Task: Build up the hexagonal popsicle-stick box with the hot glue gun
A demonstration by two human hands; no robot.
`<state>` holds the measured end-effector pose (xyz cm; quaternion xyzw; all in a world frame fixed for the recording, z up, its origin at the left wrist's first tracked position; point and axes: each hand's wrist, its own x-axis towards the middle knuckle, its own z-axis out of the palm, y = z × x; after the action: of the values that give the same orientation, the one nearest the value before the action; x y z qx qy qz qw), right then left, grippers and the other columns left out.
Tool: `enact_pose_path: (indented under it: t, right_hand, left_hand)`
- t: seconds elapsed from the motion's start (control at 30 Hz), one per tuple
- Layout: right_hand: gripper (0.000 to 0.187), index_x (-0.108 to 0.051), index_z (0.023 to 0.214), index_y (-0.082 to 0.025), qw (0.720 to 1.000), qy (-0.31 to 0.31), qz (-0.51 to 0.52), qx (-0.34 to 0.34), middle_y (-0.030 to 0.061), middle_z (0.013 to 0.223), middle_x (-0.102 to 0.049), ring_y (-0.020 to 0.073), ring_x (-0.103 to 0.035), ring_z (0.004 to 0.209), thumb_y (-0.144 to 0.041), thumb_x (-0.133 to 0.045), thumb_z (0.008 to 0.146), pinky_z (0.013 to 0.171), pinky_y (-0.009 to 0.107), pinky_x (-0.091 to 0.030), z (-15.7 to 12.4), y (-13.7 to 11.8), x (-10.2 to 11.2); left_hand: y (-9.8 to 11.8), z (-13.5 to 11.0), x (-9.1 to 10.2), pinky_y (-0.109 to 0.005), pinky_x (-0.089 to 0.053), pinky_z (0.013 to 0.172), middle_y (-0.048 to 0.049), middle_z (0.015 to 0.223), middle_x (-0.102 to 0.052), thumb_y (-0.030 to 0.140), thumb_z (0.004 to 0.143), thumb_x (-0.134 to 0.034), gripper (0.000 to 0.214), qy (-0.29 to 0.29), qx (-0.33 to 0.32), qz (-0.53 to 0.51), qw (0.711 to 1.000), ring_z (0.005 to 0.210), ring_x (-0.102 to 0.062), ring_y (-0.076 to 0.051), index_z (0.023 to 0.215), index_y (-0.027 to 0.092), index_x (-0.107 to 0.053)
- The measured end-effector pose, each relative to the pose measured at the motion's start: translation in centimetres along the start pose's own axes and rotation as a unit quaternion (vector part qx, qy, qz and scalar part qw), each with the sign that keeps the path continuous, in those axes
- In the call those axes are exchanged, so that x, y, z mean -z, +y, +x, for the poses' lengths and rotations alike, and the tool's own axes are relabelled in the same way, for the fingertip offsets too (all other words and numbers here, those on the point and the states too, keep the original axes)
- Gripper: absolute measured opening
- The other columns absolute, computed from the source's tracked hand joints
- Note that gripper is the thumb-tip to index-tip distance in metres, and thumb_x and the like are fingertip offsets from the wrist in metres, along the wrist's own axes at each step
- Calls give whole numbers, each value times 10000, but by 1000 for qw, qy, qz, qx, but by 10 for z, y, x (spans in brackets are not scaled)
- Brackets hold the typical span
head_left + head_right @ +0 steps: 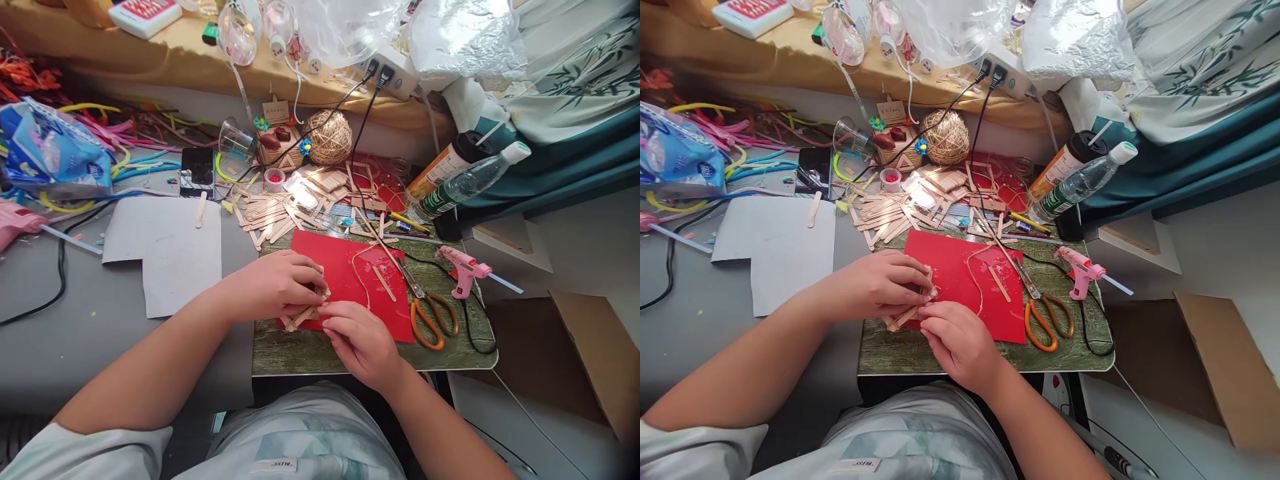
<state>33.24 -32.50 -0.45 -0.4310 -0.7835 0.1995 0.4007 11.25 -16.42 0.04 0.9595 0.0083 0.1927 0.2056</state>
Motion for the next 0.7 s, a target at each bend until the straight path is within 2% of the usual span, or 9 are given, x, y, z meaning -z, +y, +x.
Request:
enact_pose_path:
  t: [0.13,0.33,0.47,0.7]
  right_hand:
    - [342,-656,1245,-213,1000,-18,-6,24,135,1267,-784,263,-711,1216,-18,-624,965,1021,463,-631,-4,3,-1]
    - [340,-637,1246,-243,998,-44,-20,31,121,1308,-778,277,-706,1185,-40,-587,977,969,493,-650,-4,3,-3]
    - [334,-632,1240,-246,996,-70,-41,36,108,1350,-764,279,-690,1213,-45,-580,979,1003,493,-636,-1,3,-2]
    - [322,-614,1245,-206,996,-76,-39,33,137,1225,-785,263,-718,1171,-33,-562,979,1005,458,-646,1,6,2]
  left_hand:
    - [2,1,1,-375,-514,1059,-84,1249,-791,327,1019,-684,183,7,1,-1,1000,1243,-700,-254,1161,289,-793]
    - [3,1,0,-377,-503,1073,-64,1246,-796,311,1042,-641,192,0,14,-14,1000,1248,-698,-240,1157,310,-794]
    - [2,0,-1,-389,-503,1066,-56,1228,-801,303,1017,-677,193,9,19,-20,1000,1248,-697,-249,1170,317,-795]
    - [2,1,0,-391,-484,1070,-53,1237,-800,292,1018,-676,195,5,25,-22,999,1264,-688,-249,1174,322,-789]
